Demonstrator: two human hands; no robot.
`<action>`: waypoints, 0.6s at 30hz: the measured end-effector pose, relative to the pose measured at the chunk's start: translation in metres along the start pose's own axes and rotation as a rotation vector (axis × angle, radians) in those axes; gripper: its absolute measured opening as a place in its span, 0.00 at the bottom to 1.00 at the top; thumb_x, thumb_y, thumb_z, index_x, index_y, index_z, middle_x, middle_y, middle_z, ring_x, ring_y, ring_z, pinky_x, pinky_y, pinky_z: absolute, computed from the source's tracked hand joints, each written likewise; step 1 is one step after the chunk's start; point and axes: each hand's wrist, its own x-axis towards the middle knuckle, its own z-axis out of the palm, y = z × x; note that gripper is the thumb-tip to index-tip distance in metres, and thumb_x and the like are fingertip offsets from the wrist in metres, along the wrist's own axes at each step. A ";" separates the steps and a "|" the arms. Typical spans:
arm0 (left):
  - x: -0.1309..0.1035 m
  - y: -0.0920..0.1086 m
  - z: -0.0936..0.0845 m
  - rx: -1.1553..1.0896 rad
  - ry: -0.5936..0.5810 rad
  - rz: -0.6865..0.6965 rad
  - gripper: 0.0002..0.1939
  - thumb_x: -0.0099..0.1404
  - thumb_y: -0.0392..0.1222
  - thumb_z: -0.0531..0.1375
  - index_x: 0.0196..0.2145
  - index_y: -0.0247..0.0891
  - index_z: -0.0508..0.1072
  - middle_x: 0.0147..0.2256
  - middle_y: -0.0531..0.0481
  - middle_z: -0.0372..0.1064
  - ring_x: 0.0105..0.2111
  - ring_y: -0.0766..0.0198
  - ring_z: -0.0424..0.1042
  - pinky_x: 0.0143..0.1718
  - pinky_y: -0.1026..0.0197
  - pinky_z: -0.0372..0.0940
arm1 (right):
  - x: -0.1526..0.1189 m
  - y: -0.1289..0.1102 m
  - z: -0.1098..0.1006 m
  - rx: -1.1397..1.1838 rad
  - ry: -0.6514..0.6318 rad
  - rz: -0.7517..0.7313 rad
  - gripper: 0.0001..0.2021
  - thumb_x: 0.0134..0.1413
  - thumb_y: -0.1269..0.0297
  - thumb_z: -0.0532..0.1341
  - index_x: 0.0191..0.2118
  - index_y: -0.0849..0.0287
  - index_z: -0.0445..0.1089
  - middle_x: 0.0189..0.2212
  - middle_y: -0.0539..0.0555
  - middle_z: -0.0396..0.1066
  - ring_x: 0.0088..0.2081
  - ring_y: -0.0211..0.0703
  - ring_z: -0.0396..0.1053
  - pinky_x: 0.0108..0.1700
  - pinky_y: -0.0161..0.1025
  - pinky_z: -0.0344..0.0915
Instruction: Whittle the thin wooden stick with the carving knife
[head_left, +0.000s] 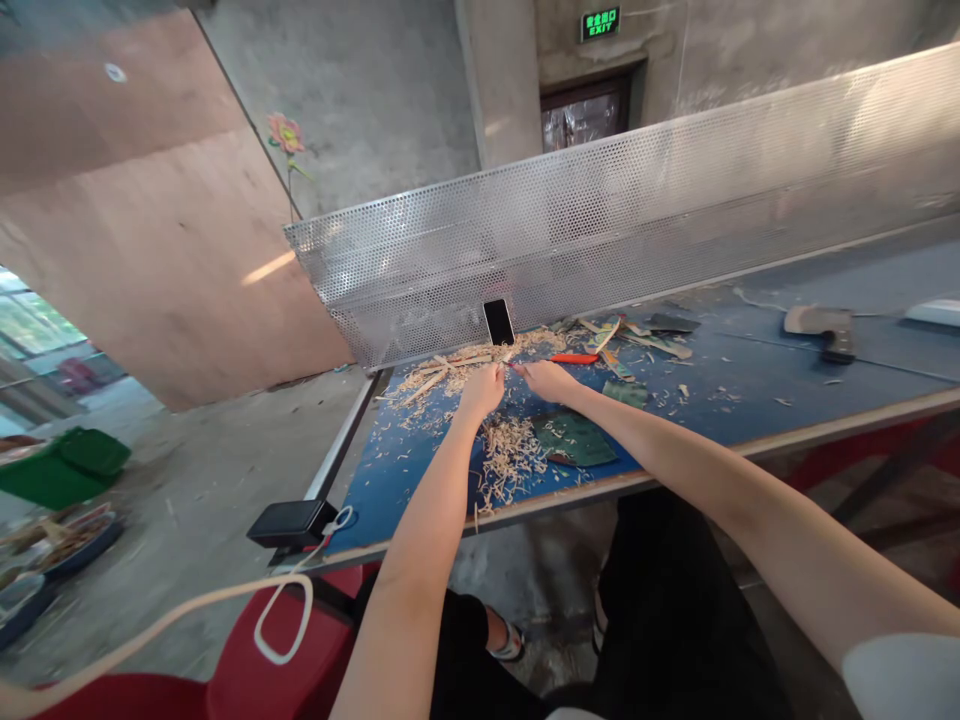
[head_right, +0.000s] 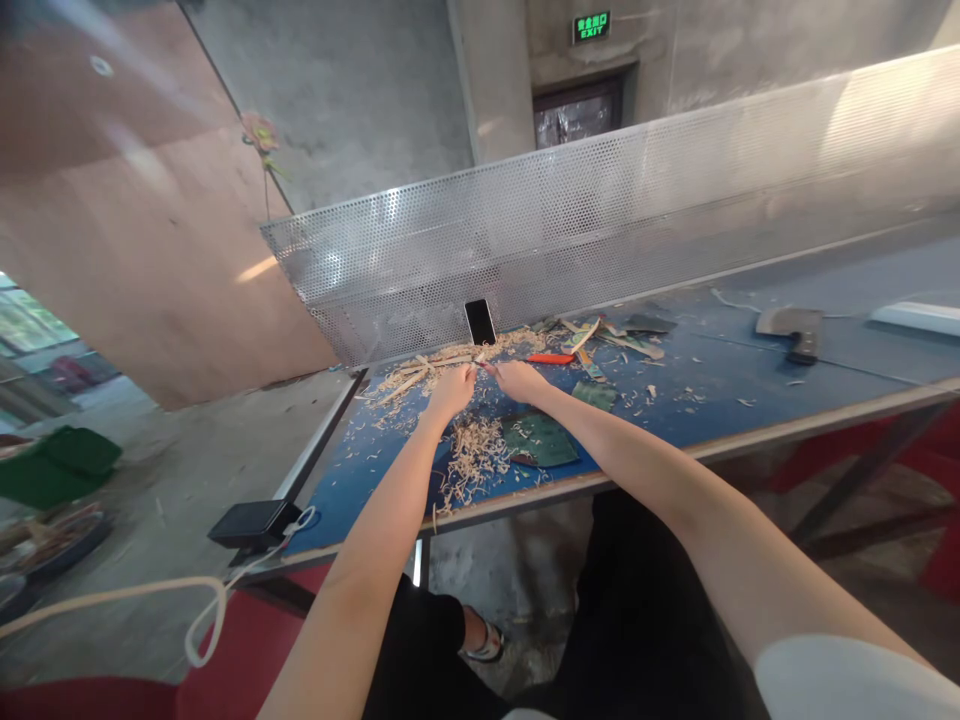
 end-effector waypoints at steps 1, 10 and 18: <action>0.000 0.000 0.000 -0.003 0.002 0.000 0.18 0.83 0.44 0.50 0.41 0.37 0.77 0.42 0.36 0.81 0.43 0.49 0.79 0.44 0.56 0.65 | 0.000 0.000 0.000 -0.002 0.000 0.002 0.33 0.83 0.50 0.39 0.53 0.64 0.79 0.48 0.70 0.82 0.50 0.57 0.81 0.53 0.44 0.70; 0.002 -0.005 -0.002 -0.105 -0.047 0.069 0.17 0.83 0.44 0.51 0.38 0.39 0.74 0.37 0.41 0.78 0.38 0.54 0.76 0.41 0.57 0.64 | 0.010 0.012 -0.002 -0.106 0.007 0.060 0.24 0.82 0.60 0.46 0.64 0.67 0.74 0.50 0.72 0.82 0.53 0.59 0.81 0.56 0.45 0.69; 0.000 0.012 0.001 -0.142 -0.073 0.165 0.17 0.83 0.46 0.50 0.41 0.41 0.75 0.36 0.41 0.77 0.36 0.56 0.74 0.40 0.57 0.65 | 0.005 0.068 -0.019 0.073 0.111 0.296 0.31 0.83 0.59 0.39 0.66 0.71 0.73 0.51 0.76 0.81 0.55 0.61 0.80 0.55 0.45 0.69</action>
